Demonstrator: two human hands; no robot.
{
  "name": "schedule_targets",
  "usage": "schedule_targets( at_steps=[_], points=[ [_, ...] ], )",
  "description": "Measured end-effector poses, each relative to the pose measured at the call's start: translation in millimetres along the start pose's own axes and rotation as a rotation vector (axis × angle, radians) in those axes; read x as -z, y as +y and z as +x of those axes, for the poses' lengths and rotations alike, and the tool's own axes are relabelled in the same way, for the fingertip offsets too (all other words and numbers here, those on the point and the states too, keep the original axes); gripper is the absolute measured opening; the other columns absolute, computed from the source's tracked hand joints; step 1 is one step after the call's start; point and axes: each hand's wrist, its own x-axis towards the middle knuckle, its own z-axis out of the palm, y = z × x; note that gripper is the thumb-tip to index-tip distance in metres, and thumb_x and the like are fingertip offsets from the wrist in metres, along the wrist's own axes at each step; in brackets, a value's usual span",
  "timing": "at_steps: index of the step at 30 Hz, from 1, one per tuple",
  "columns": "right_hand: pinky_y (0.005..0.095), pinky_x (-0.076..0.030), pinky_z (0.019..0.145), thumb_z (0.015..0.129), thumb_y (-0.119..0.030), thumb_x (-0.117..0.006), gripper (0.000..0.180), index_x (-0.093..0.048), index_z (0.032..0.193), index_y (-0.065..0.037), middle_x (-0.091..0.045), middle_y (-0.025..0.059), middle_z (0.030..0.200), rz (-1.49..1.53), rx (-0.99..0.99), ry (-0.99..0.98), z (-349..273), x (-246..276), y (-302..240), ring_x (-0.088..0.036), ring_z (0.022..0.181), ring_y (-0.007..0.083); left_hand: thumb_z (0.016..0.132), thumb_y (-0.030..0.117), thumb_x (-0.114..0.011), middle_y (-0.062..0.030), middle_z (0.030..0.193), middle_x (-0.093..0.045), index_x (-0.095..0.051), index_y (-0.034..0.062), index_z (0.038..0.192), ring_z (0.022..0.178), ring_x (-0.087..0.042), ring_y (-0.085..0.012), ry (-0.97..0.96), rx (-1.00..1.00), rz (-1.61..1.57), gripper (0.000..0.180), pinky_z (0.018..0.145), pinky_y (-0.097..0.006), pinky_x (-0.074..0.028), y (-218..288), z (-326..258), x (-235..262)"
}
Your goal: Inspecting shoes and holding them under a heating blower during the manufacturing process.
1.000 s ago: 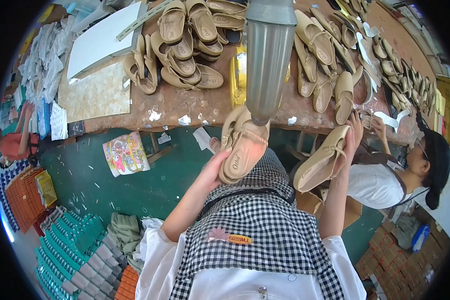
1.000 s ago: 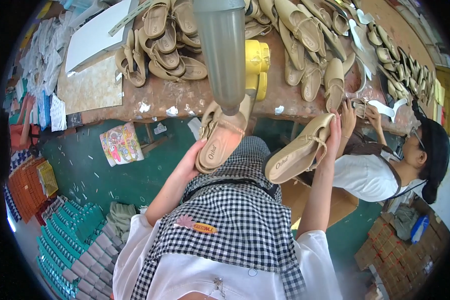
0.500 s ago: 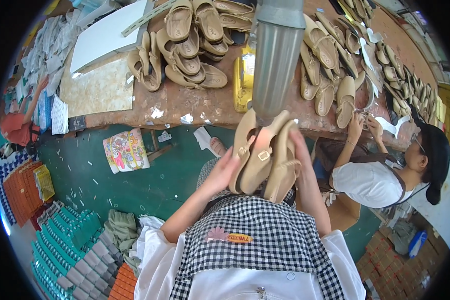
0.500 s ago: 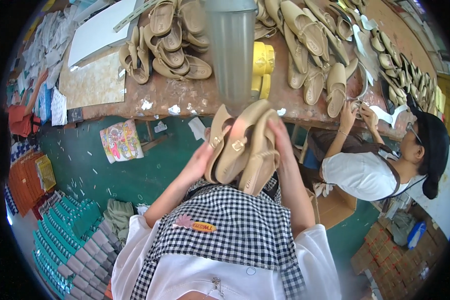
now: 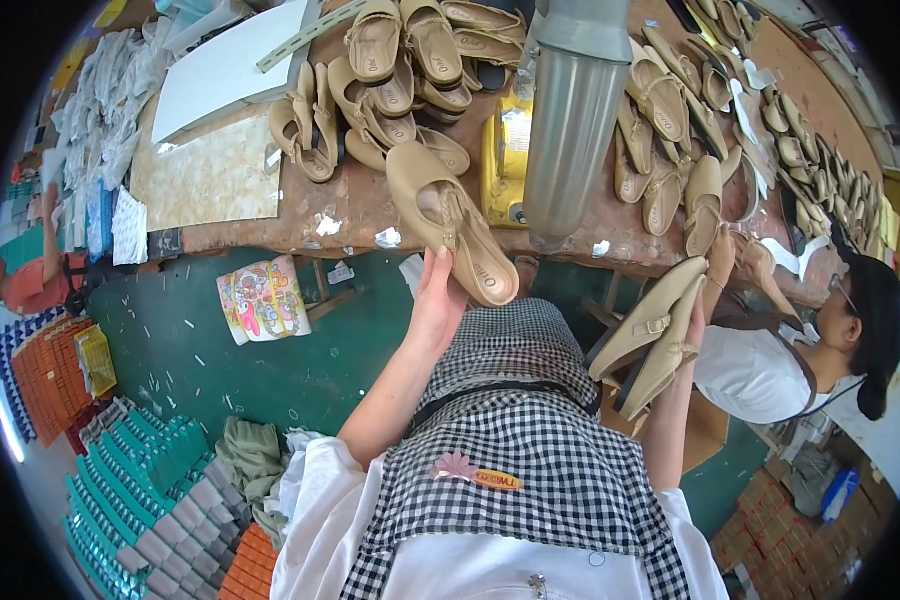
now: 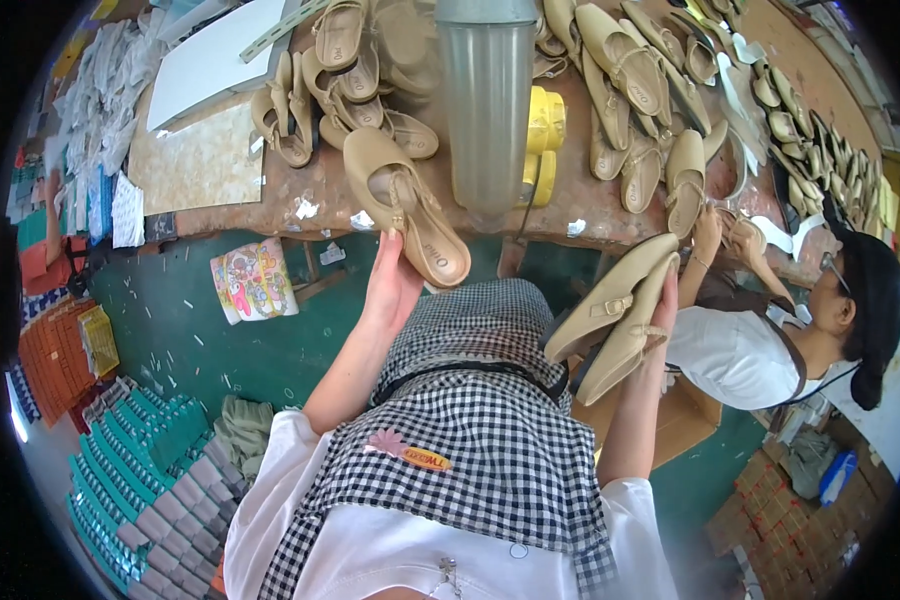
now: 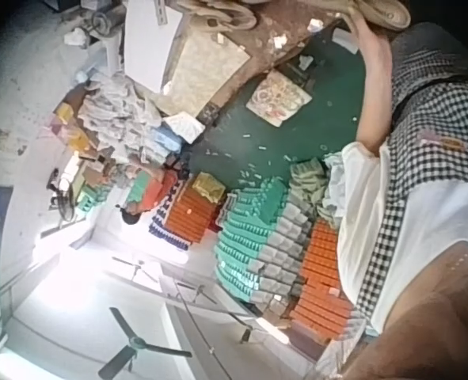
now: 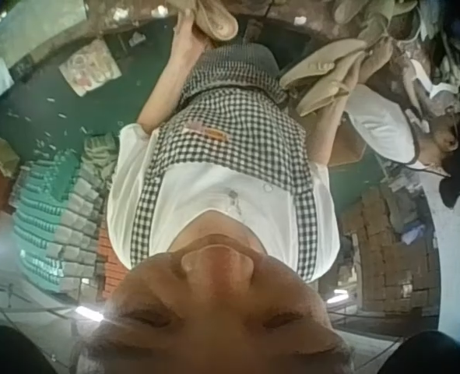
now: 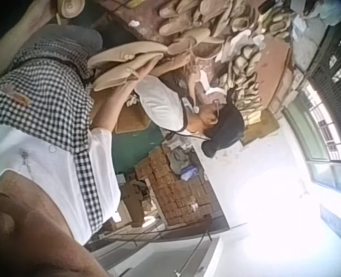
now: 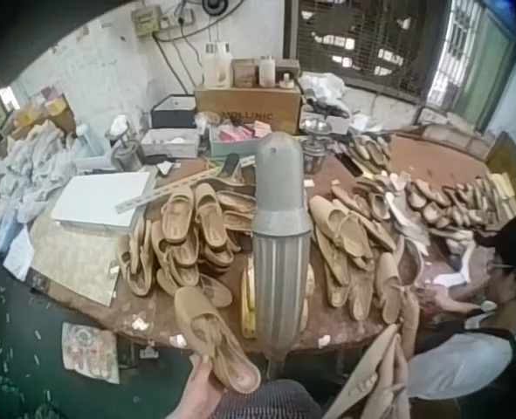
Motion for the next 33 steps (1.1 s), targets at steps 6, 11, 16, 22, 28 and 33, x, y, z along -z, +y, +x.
schedule_targets(
  at_steps=[6,11,16,22,28,33],
  points=[
    [0.0354,-0.048,0.083,0.090,-0.034,-0.046,0.037,-0.048,0.120,-0.012,-0.058,0.0071,0.108,0.002,0.010,-0.047,-5.4,6.1,-2.9,-0.058,0.095,0.0220,0.095,0.031,-0.036,-0.0059,0.134,-0.035,-0.025,0.0083,0.135,0.124,-0.036,-0.0196,-0.048,0.246,-0.118,0.047,0.104,-0.036,-0.029,-13.8,5.1,5.6],
    [0.0356,-0.048,0.083,0.090,-0.034,-0.047,0.038,-0.048,0.119,-0.011,-0.058,0.0084,0.108,-0.037,0.088,-0.030,-3.7,-2.8,-5.3,-0.058,0.095,0.0226,0.095,0.033,-0.034,-0.0055,0.135,-0.035,-0.025,0.0105,0.136,0.123,-0.037,-0.0190,-0.065,0.433,0.018,0.047,0.102,-0.034,-0.032,-24.9,-15.9,-5.1],
    [0.0318,-0.047,0.084,0.088,-0.028,-0.051,0.040,-0.046,0.122,-0.008,-0.056,0.0092,0.110,-0.162,0.122,-0.107,10.5,-17.2,6.5,-0.056,0.096,0.0190,0.095,0.034,-0.037,-0.0064,0.135,-0.036,-0.023,0.0074,0.138,0.122,-0.038,-0.0185,-0.096,0.319,0.453,0.053,0.098,-0.036,-0.035,-23.8,-30.4,5.3],
    [0.0286,-0.037,0.094,0.090,-0.018,-0.049,0.045,-0.036,0.131,-0.002,-0.045,0.0116,0.126,-0.648,0.380,0.048,-0.6,-102.4,138.0,-0.045,0.112,0.0178,0.076,0.037,-0.066,-0.0137,0.121,-0.049,-0.029,-0.0031,0.131,0.110,-0.049,-0.0213,-0.289,0.119,1.267,0.078,0.092,-0.034,-0.040,-25.0,-24.5,41.8],
    [0.0316,-0.033,0.097,0.092,-0.028,-0.045,0.045,-0.039,0.131,-0.006,-0.042,0.0032,0.132,-0.353,-0.238,-0.308,0.8,-63.8,148.2,-0.040,0.119,0.0155,0.064,0.009,-0.073,-0.0129,0.113,-0.054,-0.038,-0.0033,0.121,0.101,-0.054,-0.0204,-0.032,0.001,0.794,0.067,0.088,-0.032,-0.043,7.6,-13.6,113.4],
    [0.0269,-0.042,0.086,0.089,-0.016,-0.050,0.030,-0.053,0.116,-0.004,-0.058,0.0047,0.110,-0.746,0.109,0.001,32.0,-26.1,73.8,-0.054,0.101,0.0135,0.070,0.013,-0.069,-0.0141,0.113,-0.054,-0.039,-0.0010,0.120,0.100,-0.055,-0.0216,0.040,-0.403,0.817,0.060,0.089,-0.031,-0.043,97.6,84.4,12.7]
  ],
)
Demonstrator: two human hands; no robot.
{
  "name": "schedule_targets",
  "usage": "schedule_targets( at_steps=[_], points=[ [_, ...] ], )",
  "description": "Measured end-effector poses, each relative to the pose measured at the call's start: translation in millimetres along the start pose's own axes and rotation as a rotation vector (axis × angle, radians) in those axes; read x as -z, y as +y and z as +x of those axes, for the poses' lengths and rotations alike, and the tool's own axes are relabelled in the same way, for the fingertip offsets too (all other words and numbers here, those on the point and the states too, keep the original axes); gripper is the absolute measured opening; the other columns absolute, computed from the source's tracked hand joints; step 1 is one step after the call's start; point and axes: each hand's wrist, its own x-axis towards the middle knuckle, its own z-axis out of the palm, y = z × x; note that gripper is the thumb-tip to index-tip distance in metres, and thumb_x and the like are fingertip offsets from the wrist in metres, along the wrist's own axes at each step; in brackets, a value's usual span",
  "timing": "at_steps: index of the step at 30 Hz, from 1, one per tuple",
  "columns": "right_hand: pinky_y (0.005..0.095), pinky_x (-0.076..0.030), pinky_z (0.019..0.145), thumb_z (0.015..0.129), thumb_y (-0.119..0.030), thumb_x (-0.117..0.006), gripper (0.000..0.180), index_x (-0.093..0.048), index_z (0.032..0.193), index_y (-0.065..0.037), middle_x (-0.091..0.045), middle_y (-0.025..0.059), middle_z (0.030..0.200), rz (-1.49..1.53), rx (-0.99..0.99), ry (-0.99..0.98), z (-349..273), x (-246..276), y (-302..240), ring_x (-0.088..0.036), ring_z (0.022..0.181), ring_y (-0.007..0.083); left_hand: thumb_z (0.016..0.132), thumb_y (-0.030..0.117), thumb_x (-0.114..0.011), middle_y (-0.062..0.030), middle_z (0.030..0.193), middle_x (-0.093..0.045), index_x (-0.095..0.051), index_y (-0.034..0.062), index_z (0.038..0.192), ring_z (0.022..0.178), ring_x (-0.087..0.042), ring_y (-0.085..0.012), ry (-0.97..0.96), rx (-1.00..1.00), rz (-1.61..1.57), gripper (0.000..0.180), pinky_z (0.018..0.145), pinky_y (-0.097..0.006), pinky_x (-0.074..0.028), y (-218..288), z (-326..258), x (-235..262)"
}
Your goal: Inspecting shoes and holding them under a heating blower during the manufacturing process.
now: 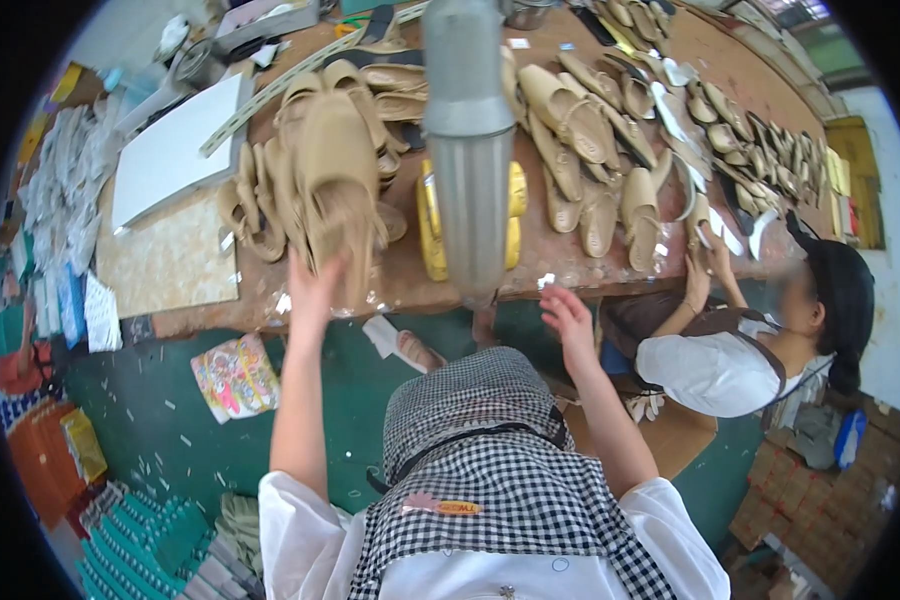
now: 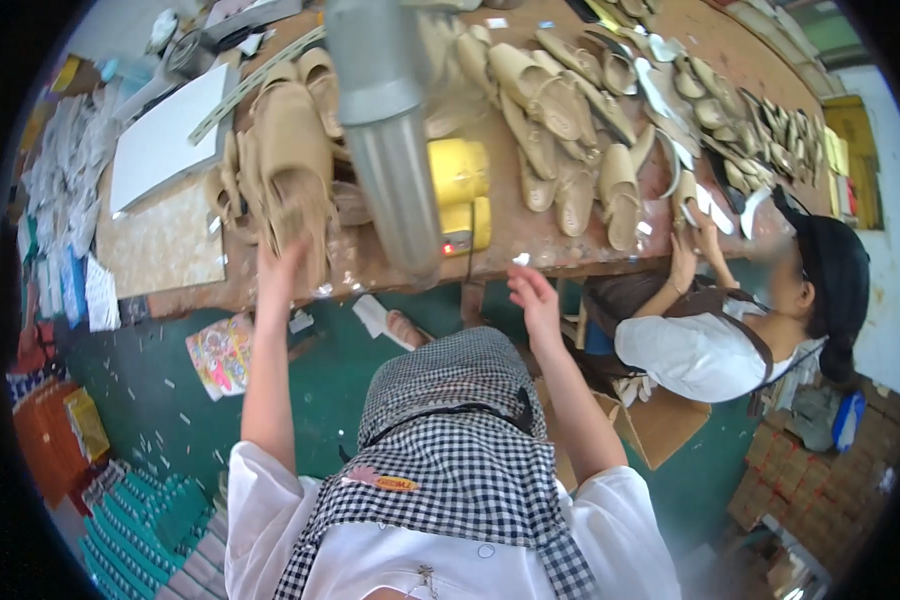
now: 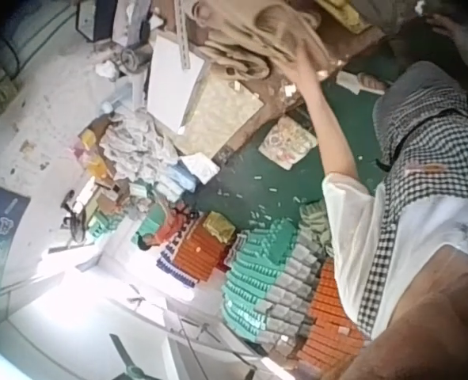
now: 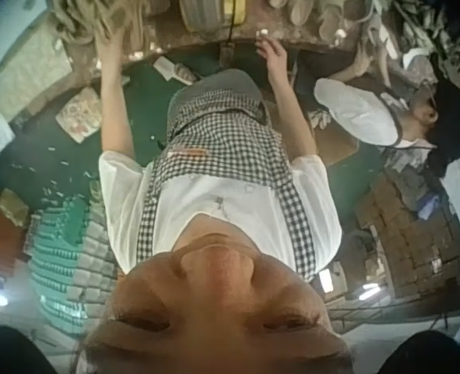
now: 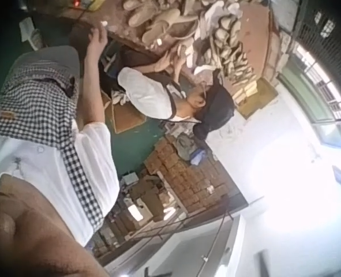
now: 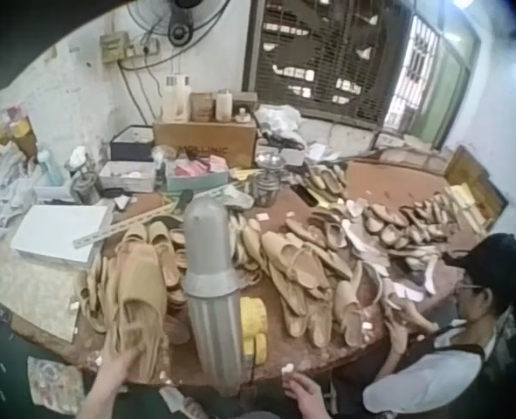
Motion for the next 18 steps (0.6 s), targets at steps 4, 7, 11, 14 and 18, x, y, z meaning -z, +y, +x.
schedule_targets(
  at_steps=[4,7,11,14,18],
  points=[
    [0.0274,-0.039,0.091,0.087,-0.011,-0.051,0.034,-0.050,0.119,0.000,-0.056,0.0081,0.114,-0.189,0.404,0.081,72.2,17.6,-61.7,-0.052,0.106,0.0164,0.066,0.032,-0.073,-0.0253,0.124,-0.042,-0.030,-0.0050,0.126,0.111,-0.046,-0.0345,0.236,-0.132,0.850,0.082,0.093,-0.038,-0.038,0.4,91.6,-9.6],
    [0.0301,-0.040,0.090,0.085,-0.011,-0.053,0.038,-0.047,0.120,0.002,-0.056,0.0144,0.115,-0.360,0.662,0.176,160.4,33.1,-93.6,-0.053,0.106,0.0208,0.062,0.039,-0.074,-0.0317,0.127,-0.032,-0.022,-0.0051,0.132,0.115,-0.038,-0.0424,0.282,-0.114,0.921,0.098,0.096,-0.042,-0.034,-23.2,99.0,-17.1],
    [0.0352,-0.042,0.087,0.077,-0.027,-0.062,0.052,-0.048,0.120,-0.002,-0.054,0.0207,0.115,-0.689,0.587,0.316,271.6,62.8,-112.6,-0.053,0.106,0.0293,0.065,0.036,-0.073,-0.0302,0.128,-0.030,-0.011,0.0048,0.140,0.115,-0.038,-0.0422,0.157,-0.284,0.975,0.102,0.095,-0.041,-0.035,-35.1,53.5,-20.1],
    [0.0373,-0.043,0.086,0.073,-0.036,-0.064,0.060,-0.048,0.121,-0.004,-0.055,0.0216,0.113,-0.894,0.444,0.263,292.7,57.3,-122.3,-0.053,0.104,0.0328,0.073,0.022,-0.068,-0.0248,0.125,-0.036,-0.035,0.0063,0.132,0.114,-0.042,-0.0372,0.097,-0.302,0.964,0.069,0.093,-0.039,-0.037,-52.5,1.6,-3.6],
    [0.0372,-0.043,0.085,0.073,-0.037,-0.064,0.060,-0.048,0.119,-0.003,-0.057,0.0206,0.108,-0.879,0.505,0.056,260.6,35.4,-137.9,-0.055,0.100,0.0328,0.079,0.021,-0.063,-0.0185,0.118,-0.052,-0.050,0.0025,0.121,0.110,-0.051,-0.0274,-0.094,0.282,0.601,0.047,0.092,-0.034,-0.040,-125.5,-88.7,31.4]
  ],
)
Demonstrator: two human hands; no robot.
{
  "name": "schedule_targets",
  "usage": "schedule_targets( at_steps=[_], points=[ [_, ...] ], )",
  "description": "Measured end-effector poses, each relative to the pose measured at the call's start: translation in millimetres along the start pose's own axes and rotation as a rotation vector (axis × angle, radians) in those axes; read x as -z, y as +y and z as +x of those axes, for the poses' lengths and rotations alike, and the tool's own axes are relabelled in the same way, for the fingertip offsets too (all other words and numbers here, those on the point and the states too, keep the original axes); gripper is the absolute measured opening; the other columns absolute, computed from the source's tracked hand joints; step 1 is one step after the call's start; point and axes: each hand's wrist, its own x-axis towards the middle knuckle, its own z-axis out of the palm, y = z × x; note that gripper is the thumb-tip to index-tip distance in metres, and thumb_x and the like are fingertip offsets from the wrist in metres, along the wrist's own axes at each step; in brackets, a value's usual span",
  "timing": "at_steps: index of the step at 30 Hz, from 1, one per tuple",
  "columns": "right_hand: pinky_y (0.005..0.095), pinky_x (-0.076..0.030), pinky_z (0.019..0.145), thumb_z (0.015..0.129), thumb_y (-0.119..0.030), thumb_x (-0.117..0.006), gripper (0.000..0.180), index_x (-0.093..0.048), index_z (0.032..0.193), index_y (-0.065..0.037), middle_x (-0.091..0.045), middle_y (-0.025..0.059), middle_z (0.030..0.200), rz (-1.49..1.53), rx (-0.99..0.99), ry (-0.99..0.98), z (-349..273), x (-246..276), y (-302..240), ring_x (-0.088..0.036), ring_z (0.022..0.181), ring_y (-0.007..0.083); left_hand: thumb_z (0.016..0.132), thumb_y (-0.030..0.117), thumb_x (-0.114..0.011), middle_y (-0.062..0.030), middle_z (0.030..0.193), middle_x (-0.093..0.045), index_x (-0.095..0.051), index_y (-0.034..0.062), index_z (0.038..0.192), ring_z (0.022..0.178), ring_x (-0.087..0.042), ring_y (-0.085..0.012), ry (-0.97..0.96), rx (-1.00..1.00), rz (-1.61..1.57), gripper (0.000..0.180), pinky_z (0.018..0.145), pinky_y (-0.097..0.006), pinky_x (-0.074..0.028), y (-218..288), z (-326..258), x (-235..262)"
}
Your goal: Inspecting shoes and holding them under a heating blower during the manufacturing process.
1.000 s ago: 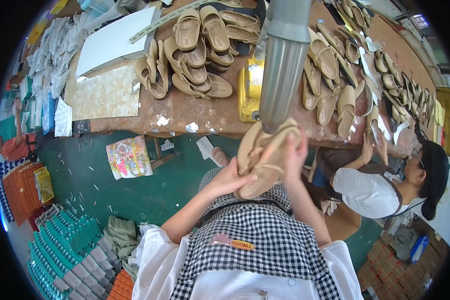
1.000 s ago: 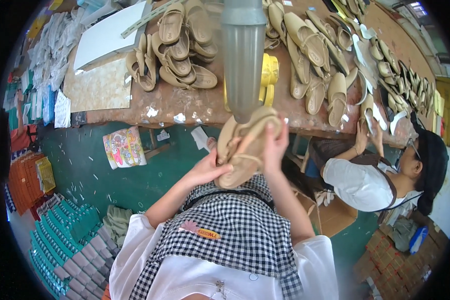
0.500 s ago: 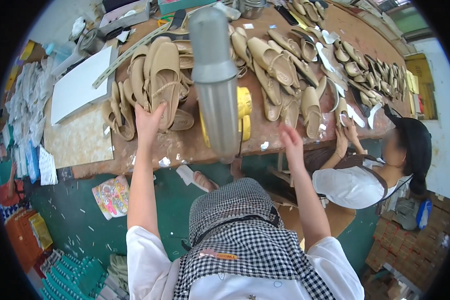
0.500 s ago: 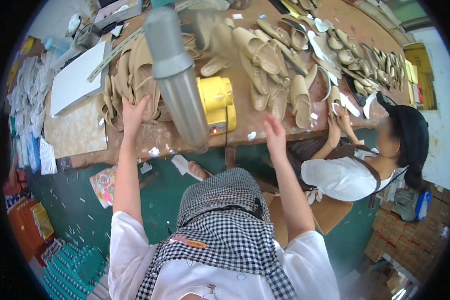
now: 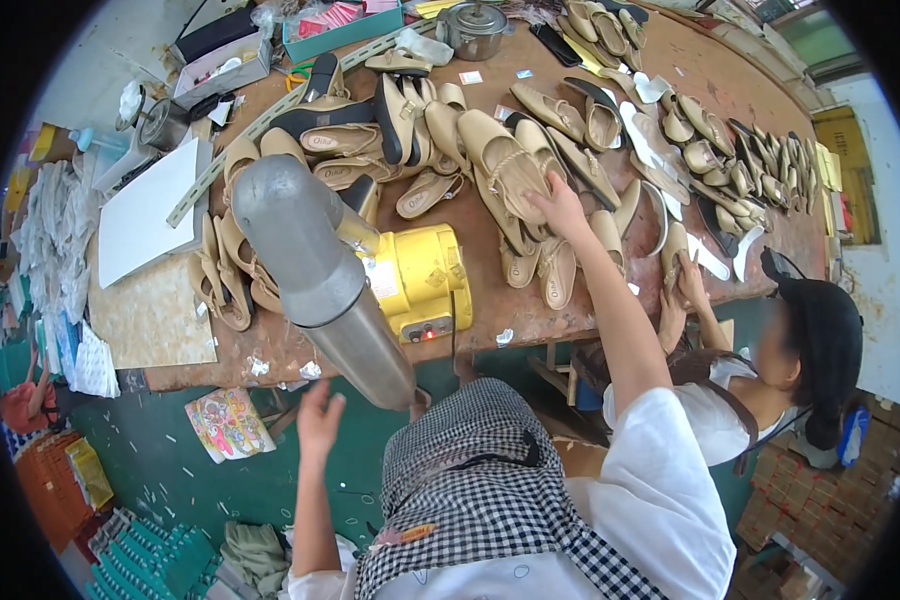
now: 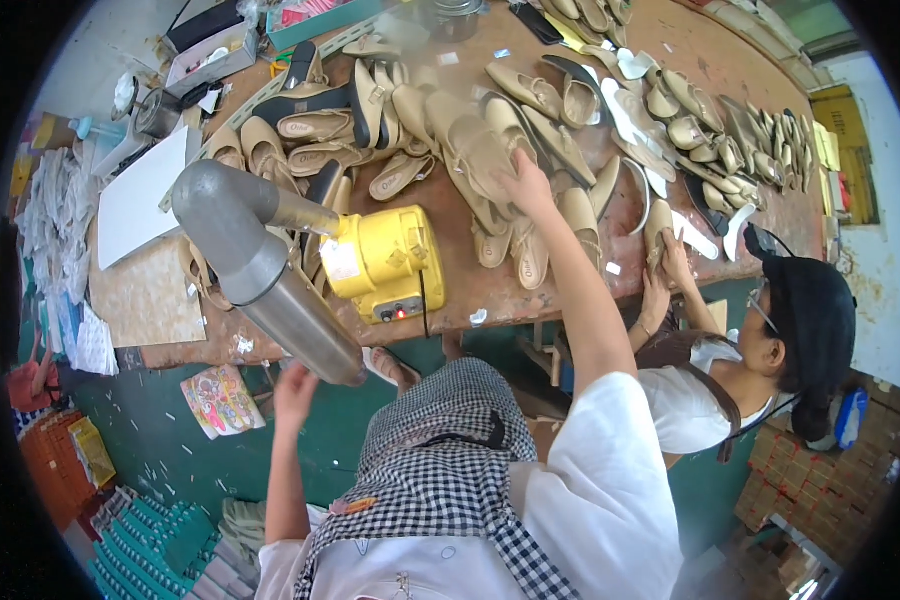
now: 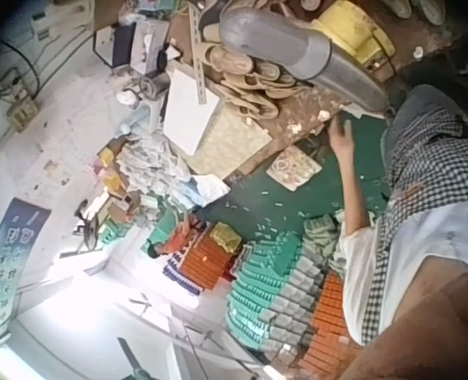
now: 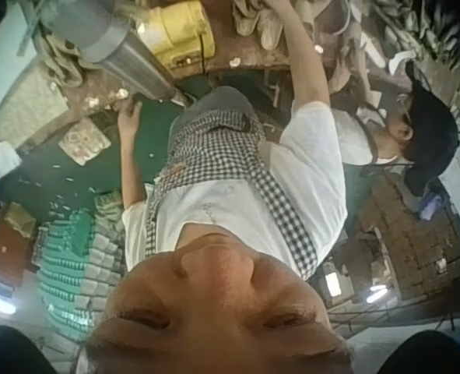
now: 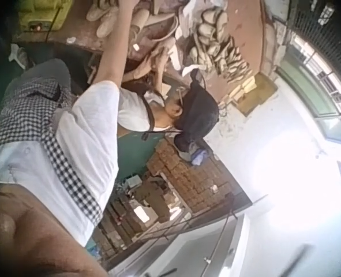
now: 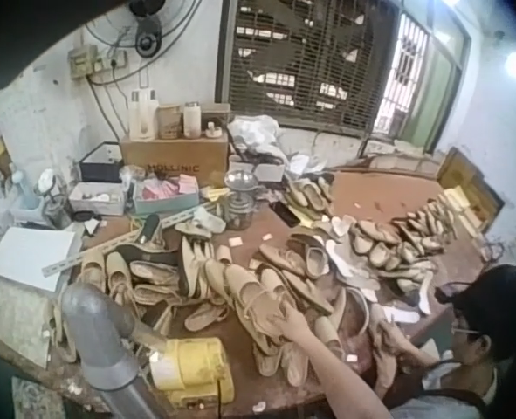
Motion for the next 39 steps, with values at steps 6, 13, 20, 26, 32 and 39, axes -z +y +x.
schedule_targets(
  at_steps=[6,13,20,26,32,39],
  points=[
    [0.0433,-0.048,0.069,0.084,-0.024,-0.051,0.024,-0.061,0.087,-0.002,-0.060,0.0222,0.082,-0.201,-0.041,-0.281,-136.8,-23.7,-3.2,-0.059,0.079,0.0359,0.081,0.041,-0.056,-0.0173,0.115,-0.055,-0.048,0.0058,0.124,0.101,-0.056,-0.0274,-0.659,0.015,0.100,0.056,0.087,-0.034,-0.044,75.8,-58.9,-85.0],
    [0.0392,-0.047,0.066,0.086,-0.016,-0.052,0.020,-0.057,0.092,0.002,-0.059,0.0239,0.077,0.136,-0.039,0.069,-198.0,-20.0,-17.3,-0.057,0.072,0.0392,0.086,0.037,-0.052,-0.0121,0.112,-0.053,-0.046,0.0095,0.126,0.101,-0.054,-0.0234,-0.948,-0.234,-0.084,0.049,0.087,-0.031,-0.042,152.9,-62.3,-129.9],
    [0.0361,-0.045,0.066,0.083,-0.015,-0.055,0.022,-0.056,0.094,0.003,-0.061,0.0185,0.087,-0.101,-0.002,0.075,-200.0,-54.2,45.9,-0.058,0.074,0.0342,0.085,0.043,-0.050,-0.0151,0.114,-0.053,-0.045,0.0120,0.127,0.104,-0.053,-0.0275,-0.978,-0.252,-0.012,0.052,0.088,-0.034,-0.042,170.4,-64.6,-130.8],
    [0.0320,-0.045,0.060,0.084,-0.013,-0.054,0.017,-0.057,0.093,0.002,-0.059,0.0179,0.075,0.159,-0.096,0.041,-249.5,-36.6,-22.1,-0.058,0.065,0.0228,0.082,0.038,-0.059,-0.0190,0.118,-0.051,-0.035,0.0006,0.130,0.105,-0.053,-0.0232,-0.732,0.053,-0.477,0.066,0.087,-0.032,-0.043,134.7,-66.7,-158.2],
    [0.0277,-0.045,0.076,0.089,-0.015,-0.050,0.029,-0.050,0.112,0.002,-0.060,0.0115,0.099,0.471,-0.170,-0.227,-358.6,-34.5,-96.9,-0.056,0.087,0.0137,0.072,0.021,-0.069,-0.0169,0.109,-0.056,-0.040,-0.0063,0.121,0.099,-0.055,-0.0205,-0.390,-0.183,-0.687,0.063,0.086,-0.030,-0.044,111.0,-66.0,-143.8],
    [0.0341,-0.039,0.093,0.092,-0.027,-0.042,0.039,-0.041,0.125,-0.006,-0.051,0.0114,0.119,0.882,-0.389,-0.160,-314.3,-14.9,-97.2,-0.048,0.110,0.0177,0.069,0.023,-0.068,-0.0154,0.107,-0.057,-0.042,-0.0032,0.121,0.098,-0.056,-0.0229,-0.531,-0.126,-0.175,0.064,0.085,-0.031,-0.043,117.5,-90.6,-31.4]
  ],
)
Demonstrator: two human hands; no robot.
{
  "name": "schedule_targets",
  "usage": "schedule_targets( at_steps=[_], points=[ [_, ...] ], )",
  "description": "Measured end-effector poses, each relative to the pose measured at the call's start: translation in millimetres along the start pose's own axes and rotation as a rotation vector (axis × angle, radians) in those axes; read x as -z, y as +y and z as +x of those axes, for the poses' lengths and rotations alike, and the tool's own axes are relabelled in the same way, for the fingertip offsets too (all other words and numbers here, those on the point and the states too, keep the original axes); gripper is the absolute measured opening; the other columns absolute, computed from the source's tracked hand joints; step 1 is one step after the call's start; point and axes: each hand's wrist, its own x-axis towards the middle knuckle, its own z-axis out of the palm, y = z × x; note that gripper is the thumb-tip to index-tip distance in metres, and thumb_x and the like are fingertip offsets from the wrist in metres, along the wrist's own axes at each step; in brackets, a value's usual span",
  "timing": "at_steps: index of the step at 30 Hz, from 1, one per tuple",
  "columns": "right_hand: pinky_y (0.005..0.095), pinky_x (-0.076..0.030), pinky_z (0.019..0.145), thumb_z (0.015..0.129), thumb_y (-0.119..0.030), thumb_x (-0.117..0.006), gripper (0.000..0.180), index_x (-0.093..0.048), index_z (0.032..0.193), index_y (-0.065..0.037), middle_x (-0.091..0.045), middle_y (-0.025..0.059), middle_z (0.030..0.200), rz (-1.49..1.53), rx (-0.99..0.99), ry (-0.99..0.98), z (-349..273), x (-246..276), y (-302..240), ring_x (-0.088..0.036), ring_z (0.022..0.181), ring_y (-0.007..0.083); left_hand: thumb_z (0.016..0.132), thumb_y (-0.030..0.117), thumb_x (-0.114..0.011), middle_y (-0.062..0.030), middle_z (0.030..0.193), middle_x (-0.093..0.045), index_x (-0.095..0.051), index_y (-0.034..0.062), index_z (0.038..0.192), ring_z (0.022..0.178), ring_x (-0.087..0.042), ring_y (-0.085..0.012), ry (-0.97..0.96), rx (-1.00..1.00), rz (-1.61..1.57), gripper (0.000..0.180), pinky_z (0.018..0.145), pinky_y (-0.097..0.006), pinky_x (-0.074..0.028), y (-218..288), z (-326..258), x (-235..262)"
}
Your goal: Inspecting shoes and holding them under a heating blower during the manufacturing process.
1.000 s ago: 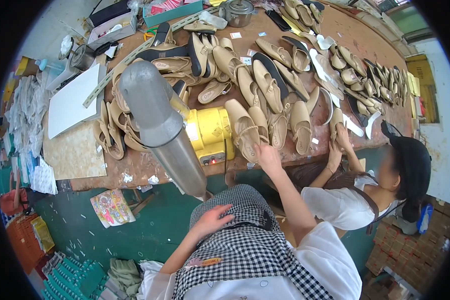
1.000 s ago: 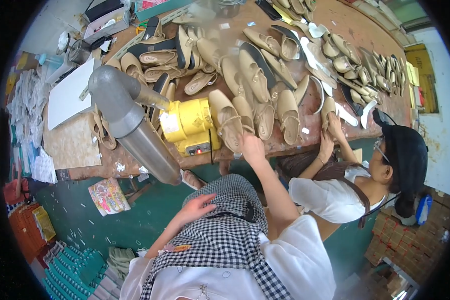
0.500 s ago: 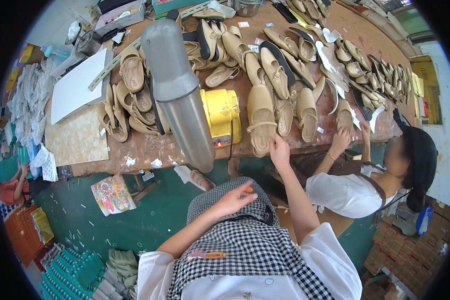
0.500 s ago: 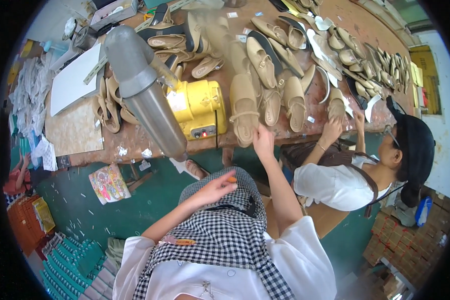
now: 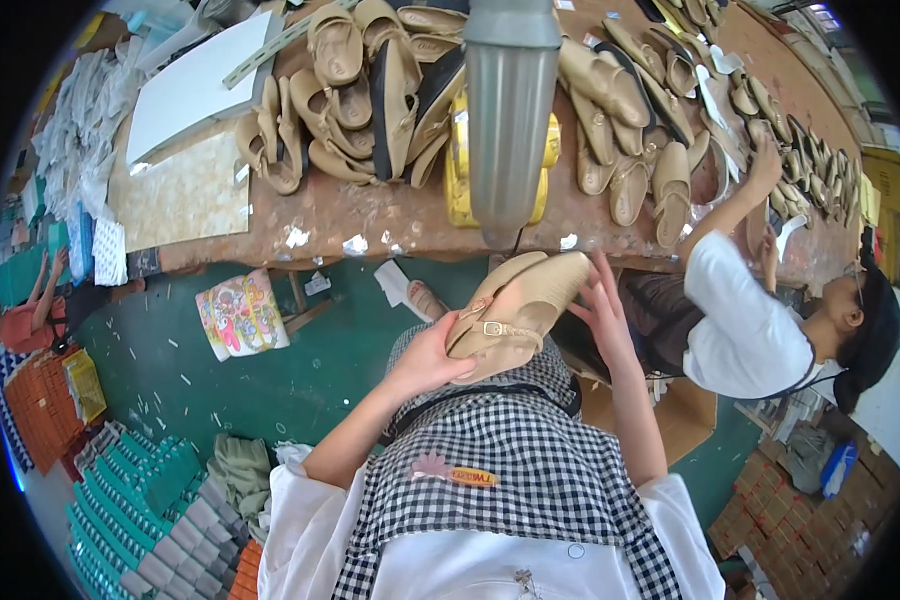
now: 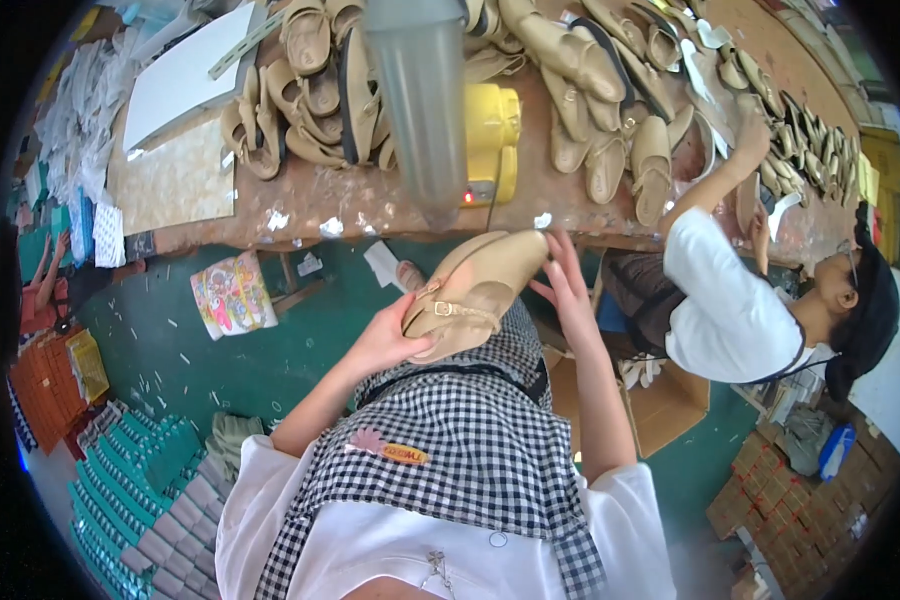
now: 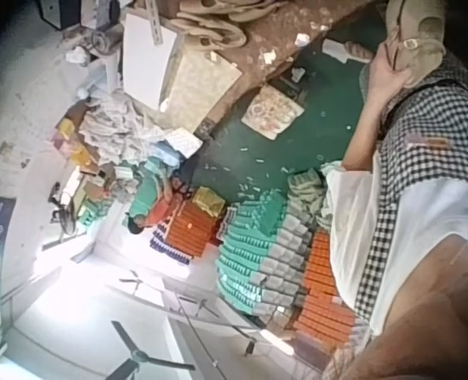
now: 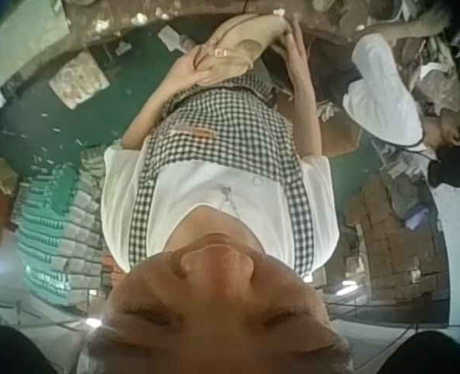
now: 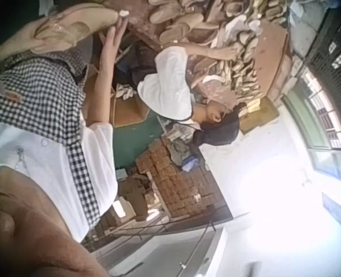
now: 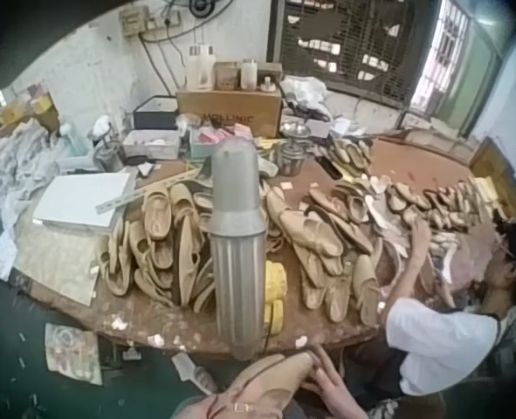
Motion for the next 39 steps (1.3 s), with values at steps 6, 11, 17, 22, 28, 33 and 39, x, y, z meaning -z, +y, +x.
schedule_targets(
  at_steps=[6,11,17,22,28,33,39],
  points=[
    [0.0354,-0.040,0.093,0.095,-0.030,-0.037,0.040,-0.043,0.123,-0.003,-0.050,0.0103,0.121,0.322,-0.142,-0.249,22.6,-31.7,25.7,-0.046,0.113,0.0192,0.068,0.022,-0.069,-0.0190,0.117,-0.051,-0.039,-0.0031,0.125,0.107,-0.052,-0.0263,0.106,-0.052,0.057,0.069,0.091,-0.032,-0.040,-19.3,-22.3,24.3],
    [0.0359,-0.041,0.091,0.093,-0.036,-0.043,0.045,-0.044,0.123,-0.003,-0.051,0.0091,0.119,0.330,-0.247,0.002,31.2,-47.2,34.0,-0.048,0.111,0.0188,0.071,0.007,-0.065,-0.0126,0.116,-0.050,-0.039,-0.0019,0.124,0.109,-0.048,-0.0187,0.237,-0.115,-0.283,0.060,0.092,-0.030,-0.039,-27.1,-19.3,32.0],
    [0.0365,-0.041,0.092,0.092,-0.036,-0.043,0.045,-0.041,0.125,-0.004,-0.049,0.0086,0.122,0.501,-0.221,-0.064,38.9,-34.1,31.7,-0.048,0.112,0.0196,0.071,0.000,-0.062,-0.0102,0.114,-0.049,-0.038,0.0026,0.124,0.108,-0.048,-0.0178,0.259,-0.147,-0.331,0.059,0.090,-0.029,-0.041,-0.1,-4.3,34.3],
    [0.0357,-0.036,0.097,0.094,-0.035,-0.040,0.044,-0.042,0.123,-0.003,-0.049,0.0087,0.123,0.505,-0.215,0.002,39.2,-25.6,18.2,-0.046,0.115,0.0200,0.071,-0.001,-0.062,-0.0090,0.113,-0.050,-0.039,0.0025,0.122,0.106,-0.048,-0.0162,0.201,-0.158,-0.387,0.056,0.089,-0.028,-0.042,0.1,10.3,30.8],
    [0.0317,-0.038,0.094,0.093,-0.031,-0.045,0.039,-0.047,0.118,-0.002,-0.053,0.0071,0.117,0.280,-0.202,0.054,46.2,-47.9,5.9,-0.050,0.109,0.0168,0.069,0.000,-0.061,-0.0099,0.114,-0.050,-0.043,0.0000,0.119,0.107,-0.048,-0.0171,0.253,-0.142,-0.507,0.053,0.092,-0.029,-0.039,-16.6,4.9,48.2],
    [0.0310,-0.037,0.094,0.093,-0.028,-0.043,0.038,-0.046,0.119,0.000,-0.052,0.0074,0.116,0.315,-0.123,-0.084,25.5,-42.4,18.8,-0.049,0.109,0.0162,0.066,0.000,-0.066,-0.0107,0.118,-0.047,-0.038,0.0019,0.123,0.112,-0.046,-0.0174,0.208,-0.224,-0.476,0.064,0.096,-0.030,-0.036,-15.0,-16.9,54.6],
    [0.0341,-0.028,0.102,0.094,-0.033,-0.036,0.048,-0.034,0.131,-0.003,-0.044,0.0133,0.127,0.256,0.096,-0.022,13.5,-24.6,4.7,-0.039,0.121,0.0215,0.071,0.002,-0.064,-0.0077,0.113,-0.048,-0.039,0.0025,0.124,0.109,-0.046,-0.0153,0.082,-0.243,-0.420,0.059,0.094,-0.028,-0.035,0.5,-6.6,37.5]
  ],
)
